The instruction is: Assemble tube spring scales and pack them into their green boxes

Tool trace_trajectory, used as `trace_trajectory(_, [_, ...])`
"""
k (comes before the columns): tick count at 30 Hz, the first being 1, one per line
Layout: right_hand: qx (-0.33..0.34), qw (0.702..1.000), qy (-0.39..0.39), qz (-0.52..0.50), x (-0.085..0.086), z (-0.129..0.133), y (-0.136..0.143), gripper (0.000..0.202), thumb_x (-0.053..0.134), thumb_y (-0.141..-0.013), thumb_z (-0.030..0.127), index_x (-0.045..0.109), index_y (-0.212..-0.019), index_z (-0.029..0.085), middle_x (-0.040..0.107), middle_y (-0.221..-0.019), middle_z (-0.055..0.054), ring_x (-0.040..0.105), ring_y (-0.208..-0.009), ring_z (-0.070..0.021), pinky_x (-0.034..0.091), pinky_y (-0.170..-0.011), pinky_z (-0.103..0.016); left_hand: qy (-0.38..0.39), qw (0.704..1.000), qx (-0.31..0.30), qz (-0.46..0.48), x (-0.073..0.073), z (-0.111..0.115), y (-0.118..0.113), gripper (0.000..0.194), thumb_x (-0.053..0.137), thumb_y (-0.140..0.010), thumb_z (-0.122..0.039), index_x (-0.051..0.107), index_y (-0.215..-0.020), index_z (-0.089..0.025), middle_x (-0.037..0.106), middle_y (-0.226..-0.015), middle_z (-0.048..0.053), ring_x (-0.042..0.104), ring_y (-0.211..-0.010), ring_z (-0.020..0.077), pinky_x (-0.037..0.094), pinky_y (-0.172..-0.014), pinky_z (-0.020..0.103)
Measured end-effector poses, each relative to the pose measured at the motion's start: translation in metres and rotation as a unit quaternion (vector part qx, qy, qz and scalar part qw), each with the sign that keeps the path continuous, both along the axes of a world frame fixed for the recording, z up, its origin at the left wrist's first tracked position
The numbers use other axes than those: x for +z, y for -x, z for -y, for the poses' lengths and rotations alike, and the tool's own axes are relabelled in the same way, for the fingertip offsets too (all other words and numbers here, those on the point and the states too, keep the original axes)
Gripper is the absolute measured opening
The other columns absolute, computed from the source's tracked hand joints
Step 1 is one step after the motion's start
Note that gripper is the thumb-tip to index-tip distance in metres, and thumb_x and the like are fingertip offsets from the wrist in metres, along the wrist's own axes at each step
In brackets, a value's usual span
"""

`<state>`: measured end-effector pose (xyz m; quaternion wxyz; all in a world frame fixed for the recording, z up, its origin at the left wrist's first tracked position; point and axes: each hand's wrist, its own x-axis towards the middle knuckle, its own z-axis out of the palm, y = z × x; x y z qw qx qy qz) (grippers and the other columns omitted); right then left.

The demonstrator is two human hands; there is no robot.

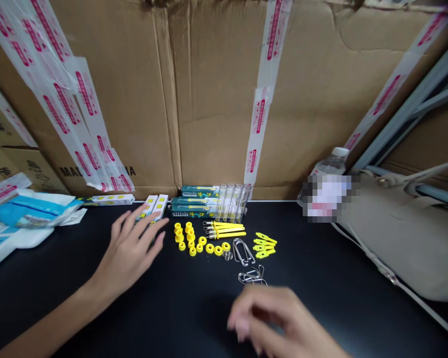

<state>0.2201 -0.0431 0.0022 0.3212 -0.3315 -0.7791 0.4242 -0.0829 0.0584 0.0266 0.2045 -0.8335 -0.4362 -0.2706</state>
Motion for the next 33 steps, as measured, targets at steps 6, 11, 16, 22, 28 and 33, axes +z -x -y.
trace_trajectory(6, [-0.163, 0.938, -0.307, -0.01, 0.007, -0.063, 0.005, 0.016, 0.053, -0.096, 0.009, 0.063, -0.104, 0.019, 0.069, -0.087, -0.006, 0.065, -0.078, -0.0184, 0.054, -0.069, -0.031, -0.052, 0.953, -0.296, -0.036, -0.002, 0.034, -0.066, 0.011, 0.058, -0.083, -0.011, 0.066, -0.088, -0.015, 0.073, -0.076, 0.005, 0.063, -0.07, 0.0207, 0.047, -0.063, 0.035])
trace_trajectory(11, [-0.128, 0.928, -0.35, 0.007, -0.012, -0.077, 0.011, 0.02, 0.053, -0.093, 0.006, 0.061, -0.105, 0.02, 0.07, -0.092, -0.008, 0.063, -0.083, -0.0214, 0.052, -0.075, -0.038, 0.041, 0.94, -0.331, 0.069, -0.017, 0.032, -0.082, 0.013, 0.054, -0.084, -0.009, 0.061, -0.079, -0.019, 0.064, -0.061, 0.0, 0.055, -0.054, 0.0148, 0.044, -0.053, 0.029])
trace_trajectory(16, [-0.157, 0.929, -0.334, 0.012, -0.015, -0.074, 0.008, 0.018, 0.053, -0.093, 0.007, 0.06, -0.103, 0.02, 0.068, -0.09, -0.008, 0.061, -0.083, -0.0227, 0.05, -0.076, -0.04, 0.154, 0.942, -0.259, 0.144, -0.016, 0.024, -0.074, 0.013, 0.05, -0.09, -0.009, 0.058, -0.086, -0.019, 0.064, -0.069, -0.002, 0.058, -0.056, 0.0103, 0.047, -0.054, 0.021])
trace_trajectory(22, [-0.115, 0.938, -0.327, 0.023, -0.013, -0.073, 0.011, 0.02, 0.051, -0.094, 0.008, 0.06, -0.107, 0.02, 0.069, -0.091, -0.007, 0.061, -0.083, -0.0213, 0.052, -0.074, -0.036, 0.206, 0.941, -0.18, 0.199, -0.024, 0.019, -0.075, 0.011, 0.048, -0.095, -0.013, 0.055, -0.095, -0.02, 0.061, -0.071, -0.005, 0.055, -0.053, 0.0088, 0.047, -0.051, 0.018])
trace_trajectory(28, [-0.083, 0.935, -0.343, 0.041, -0.012, -0.072, 0.008, 0.02, 0.049, -0.094, 0.008, 0.059, -0.108, 0.018, 0.068, -0.088, -0.009, 0.059, -0.08, -0.0215, 0.051, -0.071, -0.037, 0.188, 0.937, -0.244, 0.163, -0.023, 0.021, -0.074, 0.011, 0.051, -0.091, -0.01, 0.057, -0.095, -0.019, 0.064, -0.075, -0.002, 0.06, -0.06, 0.0102, 0.048, -0.058, 0.02])
trace_trajectory(33, [-0.018, 0.922, -0.383, 0.062, -0.006, -0.068, 0.009, 0.019, 0.048, -0.093, 0.007, 0.06, -0.104, 0.017, 0.069, -0.084, -0.008, 0.059, -0.076, -0.0206, 0.05, -0.069, -0.035, 0.144, 0.924, -0.341, 0.095, -0.021, 0.027, -0.077, 0.013, 0.056, -0.084, -0.009, 0.059, -0.091, -0.019, 0.065, -0.069, -0.002, 0.061, -0.058, 0.0123, 0.046, -0.055, 0.022])
